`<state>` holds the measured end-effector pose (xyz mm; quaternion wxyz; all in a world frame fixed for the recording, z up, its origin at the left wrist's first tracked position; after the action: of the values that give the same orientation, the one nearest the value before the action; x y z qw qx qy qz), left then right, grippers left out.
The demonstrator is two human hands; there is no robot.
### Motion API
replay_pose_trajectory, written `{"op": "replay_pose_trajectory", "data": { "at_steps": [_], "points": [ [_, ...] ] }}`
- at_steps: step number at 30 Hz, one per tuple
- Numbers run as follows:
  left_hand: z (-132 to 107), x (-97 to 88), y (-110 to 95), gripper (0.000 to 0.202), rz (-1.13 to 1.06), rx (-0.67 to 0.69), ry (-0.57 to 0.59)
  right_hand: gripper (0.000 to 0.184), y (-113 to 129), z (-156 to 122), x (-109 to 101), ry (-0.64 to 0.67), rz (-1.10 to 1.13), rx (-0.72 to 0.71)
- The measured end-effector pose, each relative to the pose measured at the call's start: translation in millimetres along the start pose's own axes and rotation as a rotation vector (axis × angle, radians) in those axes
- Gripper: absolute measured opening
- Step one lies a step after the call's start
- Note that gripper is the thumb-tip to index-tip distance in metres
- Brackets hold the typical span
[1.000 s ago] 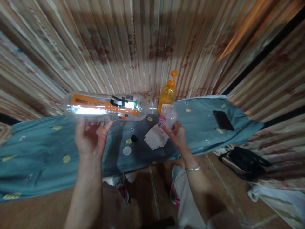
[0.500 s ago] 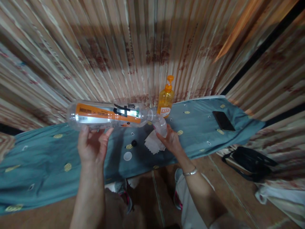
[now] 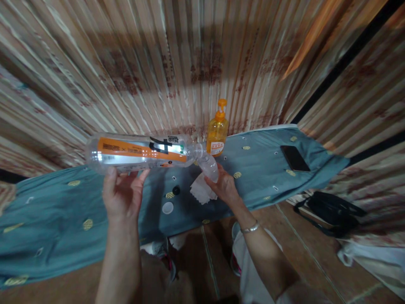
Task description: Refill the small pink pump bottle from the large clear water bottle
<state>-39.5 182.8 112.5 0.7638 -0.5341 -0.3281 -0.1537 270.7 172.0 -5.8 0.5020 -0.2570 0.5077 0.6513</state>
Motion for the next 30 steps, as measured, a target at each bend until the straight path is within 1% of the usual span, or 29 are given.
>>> {"op": "replay_pose_trajectory", "data": {
  "at_steps": [5,11,18,25,30],
  "points": [
    [-4,3.4,-2,0.032,-0.018,0.025,-0.063,0.067,1,-2,2,-0.021,-0.035,-0.029],
    [-5,5.6,-5,0.043,-0.033,0.037,-0.088,0.063,2,-3,2,-0.05,-0.02,-0.066],
    [-7,8.5,-8,0.034,-0.048,0.058,-0.097,0.065,2,-4,3,-0.029,-0.033,-0.071],
    [-9,17.0,-15,0.041,-0.041,0.096,-0.056,0.066,4,-6,3,-0.033,-0.033,-0.087],
    [-4,9.1,-16,0.048,-0.047,0.121,-0.068,0.066,7,-7,2,-0.07,-0.053,-0.108]
  ]
}}
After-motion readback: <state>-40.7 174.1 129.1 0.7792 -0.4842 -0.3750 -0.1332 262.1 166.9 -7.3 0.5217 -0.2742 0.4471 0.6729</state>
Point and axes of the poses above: each hand's wrist, its own z-axis towards the middle knuckle, its own x-axis out of the palm, y = z × x, the point moved 9 cm from there along z, towards the middle knuckle, and after that the axes turned 12 degrees about -z, right-handed, at the moved point
